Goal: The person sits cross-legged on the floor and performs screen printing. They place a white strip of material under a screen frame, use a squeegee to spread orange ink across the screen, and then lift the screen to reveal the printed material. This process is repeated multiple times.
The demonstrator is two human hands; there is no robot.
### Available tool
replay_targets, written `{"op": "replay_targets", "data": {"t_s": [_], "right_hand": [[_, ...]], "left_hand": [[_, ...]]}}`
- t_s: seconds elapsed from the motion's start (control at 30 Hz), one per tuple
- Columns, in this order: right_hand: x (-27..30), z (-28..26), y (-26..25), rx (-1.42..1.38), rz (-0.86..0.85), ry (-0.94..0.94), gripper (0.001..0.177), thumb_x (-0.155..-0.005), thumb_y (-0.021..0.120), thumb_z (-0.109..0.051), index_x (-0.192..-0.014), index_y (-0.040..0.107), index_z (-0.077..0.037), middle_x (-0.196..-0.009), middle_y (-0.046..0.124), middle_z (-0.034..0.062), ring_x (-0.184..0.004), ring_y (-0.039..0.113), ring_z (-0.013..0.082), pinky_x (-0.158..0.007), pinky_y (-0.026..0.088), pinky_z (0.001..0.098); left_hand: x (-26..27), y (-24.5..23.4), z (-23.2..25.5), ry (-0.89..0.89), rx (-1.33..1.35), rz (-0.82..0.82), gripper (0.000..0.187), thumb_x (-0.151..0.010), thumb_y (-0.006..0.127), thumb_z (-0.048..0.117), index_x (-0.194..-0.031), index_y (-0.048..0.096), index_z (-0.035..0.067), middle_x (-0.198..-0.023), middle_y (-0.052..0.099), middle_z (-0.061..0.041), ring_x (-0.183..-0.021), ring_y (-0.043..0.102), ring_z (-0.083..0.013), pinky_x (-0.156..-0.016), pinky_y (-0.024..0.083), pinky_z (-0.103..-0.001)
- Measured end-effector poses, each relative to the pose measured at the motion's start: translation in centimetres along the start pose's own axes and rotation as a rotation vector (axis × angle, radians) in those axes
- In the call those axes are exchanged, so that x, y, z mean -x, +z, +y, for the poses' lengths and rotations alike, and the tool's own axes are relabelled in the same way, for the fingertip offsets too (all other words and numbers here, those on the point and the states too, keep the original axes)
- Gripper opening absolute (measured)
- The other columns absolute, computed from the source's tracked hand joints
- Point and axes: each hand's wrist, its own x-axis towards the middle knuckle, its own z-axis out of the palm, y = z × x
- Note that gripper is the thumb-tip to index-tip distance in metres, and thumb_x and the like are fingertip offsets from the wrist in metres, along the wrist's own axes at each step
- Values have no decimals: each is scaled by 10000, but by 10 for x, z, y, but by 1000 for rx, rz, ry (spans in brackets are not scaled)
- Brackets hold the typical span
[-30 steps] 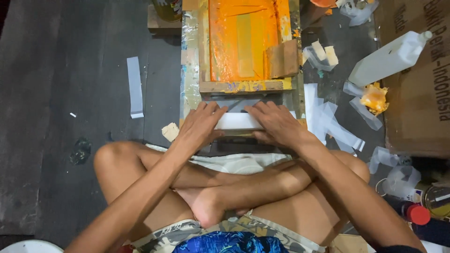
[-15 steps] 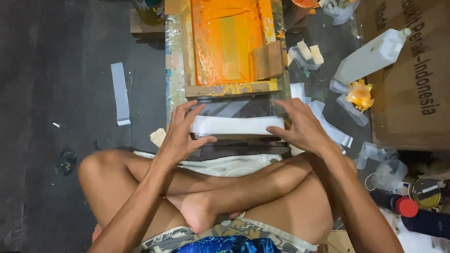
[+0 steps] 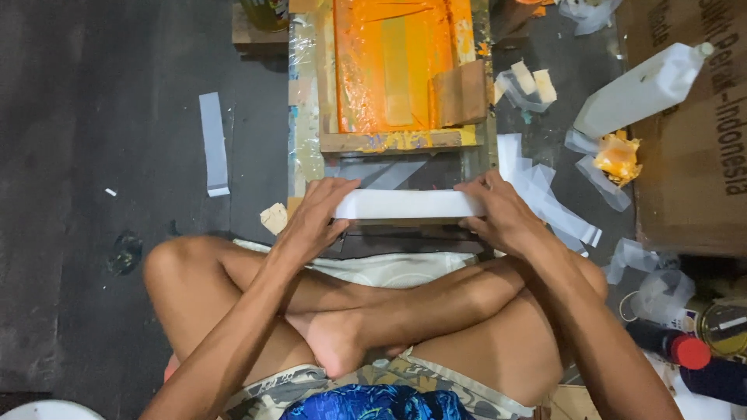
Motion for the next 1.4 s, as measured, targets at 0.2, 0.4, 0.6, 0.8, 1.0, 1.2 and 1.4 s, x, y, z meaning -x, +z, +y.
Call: {"op": "replay_targets", "data": {"t_s": [0.2,0.4,0.6,0.8,1.0,1.2,1.4], "right_hand": [[9,-24,-18,-52,-33,132,588,-886,699,-71,-1460,583,-114,-1302,512,221,-1251,566,464,-1011,526,561],[7,-32,-18,-32,-11,115,544,-891,703,-78,-1427,610,-78,-1245,532,230,-1214,586,466,-968,548,557],[6,-20,-14,-21,6,77,562,-887,719,-127,-1435,603,-81,-1234,534,236,-1190,584,477,-952,534,554],[18,-51,-47,9,12,77,735,-836,796,-282,-1482,533,-52,-1301,546,251,-1212,569,462,-1008,492,589],[-12,-39,-7,145,186,-161,400,-933,712,-330,-1303,697,-182,-1065,651,125,-1067,622,397,-920,519,538],[-27,-44,19,319,211,-259,359,-894,739,-373,-1234,731,-257,-1042,659,41,-981,643,318,-824,547,502],[-31,-43,25,362,171,-219,333,-877,753,-352,-1204,726,-296,-1063,638,26,-989,618,300,-788,534,476]], "left_hand": [[11,-20,17,-93,115,56,784,-781,889,172,-1470,528,70,-1253,537,-163,-1093,535,-325,-965,535,-459],[10,-16,6,-102,209,45,683,-801,862,87,-1418,582,0,-1031,499,-113,-855,579,-214,-750,596,-348],[9,-21,13,-102,177,45,685,-791,866,84,-1415,593,18,-978,505,-110,-819,600,-229,-724,603,-343],[4,-42,20,-76,88,170,539,-866,842,258,-1335,661,65,-932,507,-83,-850,592,-255,-762,541,-424],[-14,-25,23,-46,-82,171,389,-879,825,347,-1149,741,80,-873,505,-75,-882,582,-318,-784,496,-436],[-25,-18,24,-154,-293,47,256,-873,795,327,-1078,778,174,-941,514,-10,-960,530,-252,-825,419,-399],[-26,-15,18,-136,-287,56,246,-941,718,307,-1177,734,239,-871,534,30,-925,547,-221,-810,415,-385]]}}
